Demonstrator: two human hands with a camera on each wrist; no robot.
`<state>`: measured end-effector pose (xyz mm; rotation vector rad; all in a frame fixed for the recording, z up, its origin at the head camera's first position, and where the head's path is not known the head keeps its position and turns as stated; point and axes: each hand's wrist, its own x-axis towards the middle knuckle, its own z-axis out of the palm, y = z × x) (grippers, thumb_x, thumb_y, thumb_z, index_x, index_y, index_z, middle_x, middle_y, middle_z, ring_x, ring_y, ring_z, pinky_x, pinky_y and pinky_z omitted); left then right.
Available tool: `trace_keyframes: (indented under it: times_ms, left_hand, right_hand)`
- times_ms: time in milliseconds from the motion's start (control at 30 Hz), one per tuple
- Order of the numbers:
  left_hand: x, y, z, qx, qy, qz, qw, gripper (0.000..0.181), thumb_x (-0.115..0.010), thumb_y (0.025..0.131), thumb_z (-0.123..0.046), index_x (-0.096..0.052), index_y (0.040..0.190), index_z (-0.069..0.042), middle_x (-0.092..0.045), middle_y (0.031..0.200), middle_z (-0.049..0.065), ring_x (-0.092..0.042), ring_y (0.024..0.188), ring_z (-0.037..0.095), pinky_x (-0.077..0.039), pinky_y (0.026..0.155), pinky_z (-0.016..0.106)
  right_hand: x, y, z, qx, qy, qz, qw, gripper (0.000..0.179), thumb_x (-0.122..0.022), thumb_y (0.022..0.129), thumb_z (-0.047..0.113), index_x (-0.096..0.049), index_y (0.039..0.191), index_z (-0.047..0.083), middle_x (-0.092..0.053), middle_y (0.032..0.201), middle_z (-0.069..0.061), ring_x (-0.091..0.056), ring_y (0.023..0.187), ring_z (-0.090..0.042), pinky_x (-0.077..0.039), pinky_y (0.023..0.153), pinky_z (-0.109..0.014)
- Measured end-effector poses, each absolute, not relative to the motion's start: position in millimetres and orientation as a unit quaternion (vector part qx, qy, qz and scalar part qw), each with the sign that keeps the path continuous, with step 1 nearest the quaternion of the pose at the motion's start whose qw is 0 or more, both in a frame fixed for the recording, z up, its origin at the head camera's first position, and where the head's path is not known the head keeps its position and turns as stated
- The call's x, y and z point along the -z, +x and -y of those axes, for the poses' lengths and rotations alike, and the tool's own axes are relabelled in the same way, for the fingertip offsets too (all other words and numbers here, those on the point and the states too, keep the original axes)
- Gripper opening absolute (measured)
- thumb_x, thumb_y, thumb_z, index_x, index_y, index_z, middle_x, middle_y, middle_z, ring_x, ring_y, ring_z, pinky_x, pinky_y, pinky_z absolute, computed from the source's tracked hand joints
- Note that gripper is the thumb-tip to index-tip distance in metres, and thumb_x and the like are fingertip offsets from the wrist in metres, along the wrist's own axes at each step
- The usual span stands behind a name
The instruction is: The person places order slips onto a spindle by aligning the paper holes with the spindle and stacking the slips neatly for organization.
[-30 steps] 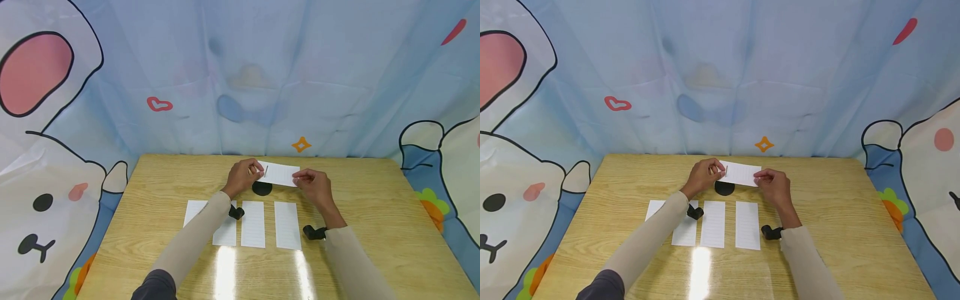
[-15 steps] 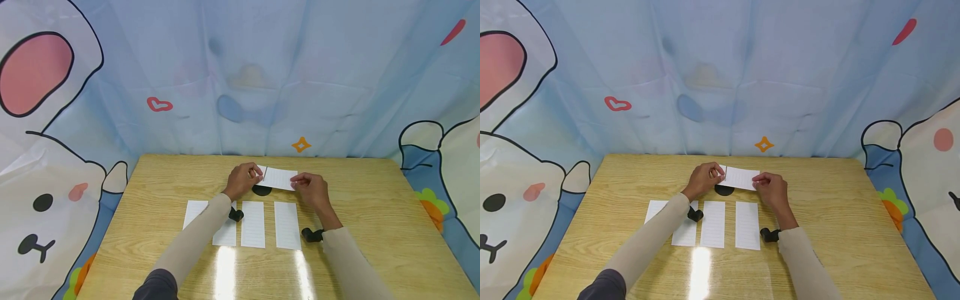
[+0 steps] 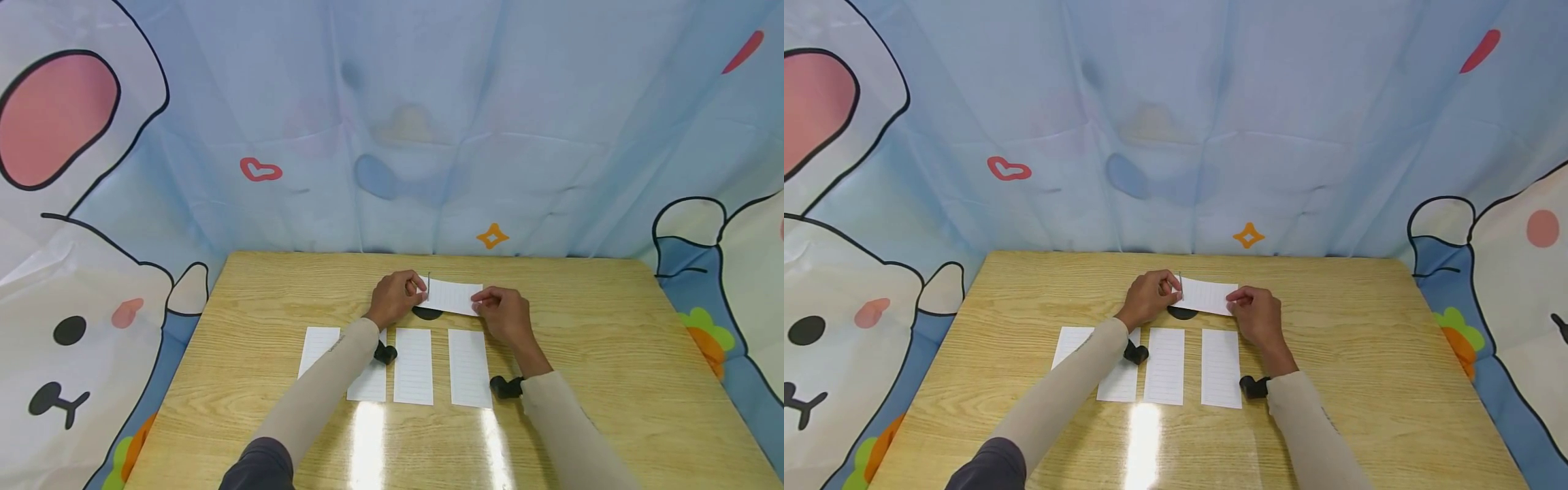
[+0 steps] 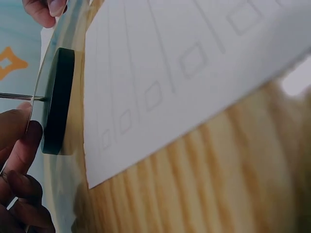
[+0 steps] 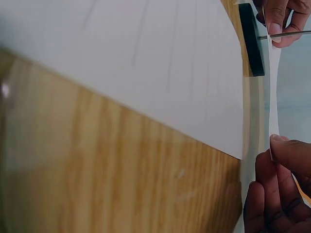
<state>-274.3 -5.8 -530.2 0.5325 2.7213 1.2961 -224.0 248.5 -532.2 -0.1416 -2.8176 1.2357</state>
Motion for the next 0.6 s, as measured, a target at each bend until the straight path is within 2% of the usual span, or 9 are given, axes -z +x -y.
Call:
trace_keyframes:
  times_ms: [233,600]
  left_hand:
    - [533.7,-275.4,4.0,-0.402,0.169,-0.899,0.029,0.008,-0.079,0.098,-0.026,-0.076,0.101,-0.019,-0.069,0.081,-0.004,-0.058,0.072,0.009,-0.045,0.067,0.027]
    - [534.4,-276.0,1.7,-0.371,0.169,-0.913,0.016,0.013,-0.083,0.095,-0.028,-0.078,0.101,-0.017,-0.072,0.08,-0.003,-0.06,0.069,0.008,-0.044,0.065,0.025]
  right_hand:
    - [538.7,-224.4,-247.2,-0.385,-0.043,0.921,0.042,0.008,-0.075,0.099,0.012,-0.081,0.101,0.009,-0.071,0.088,-0.008,-0.063,0.08,-0.023,-0.05,0.074,-0.034]
    - [539.8,-227.1,-239.6,-0.344,-0.053,0.937,0.044,0.005,-0.077,0.097,0.011,-0.08,0.098,0.008,-0.074,0.089,-0.011,-0.066,0.081,-0.025,-0.049,0.071,-0.033]
